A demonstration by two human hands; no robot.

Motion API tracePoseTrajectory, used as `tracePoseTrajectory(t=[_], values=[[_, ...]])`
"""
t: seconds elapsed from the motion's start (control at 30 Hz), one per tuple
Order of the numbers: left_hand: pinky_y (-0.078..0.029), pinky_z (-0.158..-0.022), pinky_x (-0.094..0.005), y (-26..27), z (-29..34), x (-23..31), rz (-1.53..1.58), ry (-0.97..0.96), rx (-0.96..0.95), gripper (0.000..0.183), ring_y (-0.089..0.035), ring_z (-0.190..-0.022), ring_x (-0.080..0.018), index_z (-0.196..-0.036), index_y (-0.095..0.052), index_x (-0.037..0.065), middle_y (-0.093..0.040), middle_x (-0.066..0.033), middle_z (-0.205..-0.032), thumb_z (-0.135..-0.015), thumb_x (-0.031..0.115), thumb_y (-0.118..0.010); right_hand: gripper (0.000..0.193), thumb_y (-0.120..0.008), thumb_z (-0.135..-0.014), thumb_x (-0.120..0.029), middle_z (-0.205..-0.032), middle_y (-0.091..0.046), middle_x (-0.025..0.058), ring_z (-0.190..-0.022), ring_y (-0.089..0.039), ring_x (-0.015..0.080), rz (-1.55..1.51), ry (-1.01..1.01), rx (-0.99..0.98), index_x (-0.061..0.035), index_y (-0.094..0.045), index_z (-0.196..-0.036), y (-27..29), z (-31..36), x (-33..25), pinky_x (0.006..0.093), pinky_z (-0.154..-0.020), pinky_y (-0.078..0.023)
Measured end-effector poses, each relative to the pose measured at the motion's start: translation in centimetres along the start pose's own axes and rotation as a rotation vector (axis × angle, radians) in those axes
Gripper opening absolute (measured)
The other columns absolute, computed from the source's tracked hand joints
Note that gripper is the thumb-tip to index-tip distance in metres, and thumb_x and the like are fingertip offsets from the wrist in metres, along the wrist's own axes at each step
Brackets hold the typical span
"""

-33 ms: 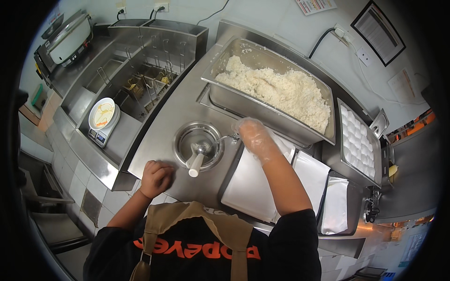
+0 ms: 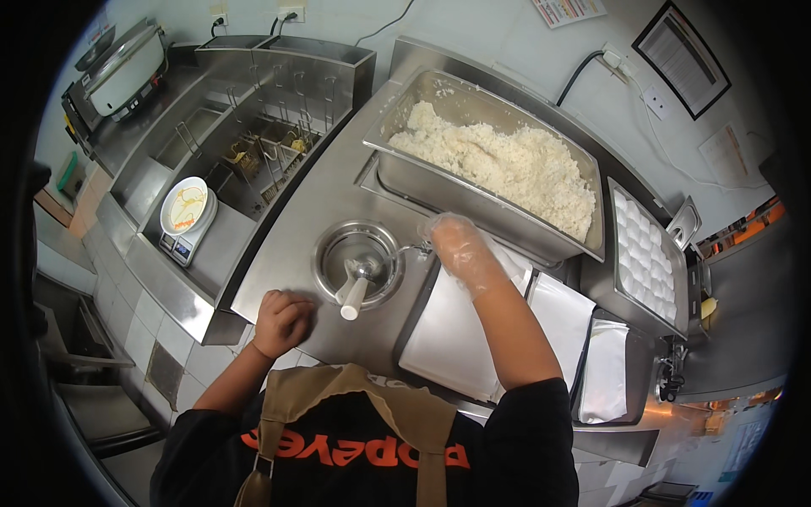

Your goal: The person assembles food orders in a commercial kitchen. They place fried items into a bowl, retrieve plates and napkins, scoop rice onto plates, and use tongs to add fried chicken and sauce to the plates.

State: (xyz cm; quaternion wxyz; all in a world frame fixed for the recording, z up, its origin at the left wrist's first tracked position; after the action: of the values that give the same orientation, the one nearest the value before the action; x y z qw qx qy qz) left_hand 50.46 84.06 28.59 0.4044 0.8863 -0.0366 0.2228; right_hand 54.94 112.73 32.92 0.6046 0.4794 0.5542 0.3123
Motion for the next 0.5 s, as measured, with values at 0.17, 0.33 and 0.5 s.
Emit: tracePoseTrajectory(t=[0.17, 0.33, 0.5], values=[[-0.043, -0.077, -0.0362, -0.1, -0.6, -0.4, -0.007, 0.008, 0.000, 0.024, -0.057, -0.080, -0.0221, -0.090, -0.064, 0.010, -0.062, -0.0020, -0.091, -0.067, 0.004, -0.065, 0.023, -0.053, -0.086, -0.019, -0.096, -0.066, 0.0160, -0.093, -0.063, 0.0291, 0.167, 0.050, -0.017, -0.0046, -0.070, -0.094, -0.3, -0.7, 0.1, 0.0365, -0.085, -0.048], [-0.043, -0.077, -0.0362, 0.0, -0.7, -0.5, 0.007, 0.003, 0.002, 0.024, -0.057, -0.081, -0.0223, -0.091, -0.065, 0.010, -0.062, -0.0022, -0.092, -0.067, 0.004, -0.065, 0.023, -0.053, -0.090, -0.021, -0.097, -0.065, 0.0202, -0.092, -0.061, 0.0348, -0.021, -0.035, -0.093, -0.0039, -0.068, -0.096, -1.3, -1.3, 1.8, 0.0397, -0.083, -0.047], [-0.043, -0.078, -0.0365, -0.1, -0.7, -0.5, -0.003, 0.020, -0.011, 0.024, -0.058, -0.082, -0.0225, -0.090, -0.065, 0.010, -0.063, -0.0023, -0.093, -0.067, 0.004, -0.065, 0.020, -0.058, -0.087, -0.020, -0.081, -0.064, 0.0099, -0.074, -0.057, 0.0186, -0.581, -0.253, 0.020, -0.0023, -0.067, -0.090, -1.7, -0.3, 3.6, 0.0302, -0.071, -0.046]])
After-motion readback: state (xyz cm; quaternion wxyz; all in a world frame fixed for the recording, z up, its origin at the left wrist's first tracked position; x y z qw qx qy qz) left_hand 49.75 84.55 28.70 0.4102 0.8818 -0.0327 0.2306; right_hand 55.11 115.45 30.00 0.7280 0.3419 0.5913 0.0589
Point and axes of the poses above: each hand's wrist, its own z-axis away from the middle knuckle, its own y-axis out of the back of the hand, x = y × z, the point moved 10 cm from there along -z, towards the middle knuckle
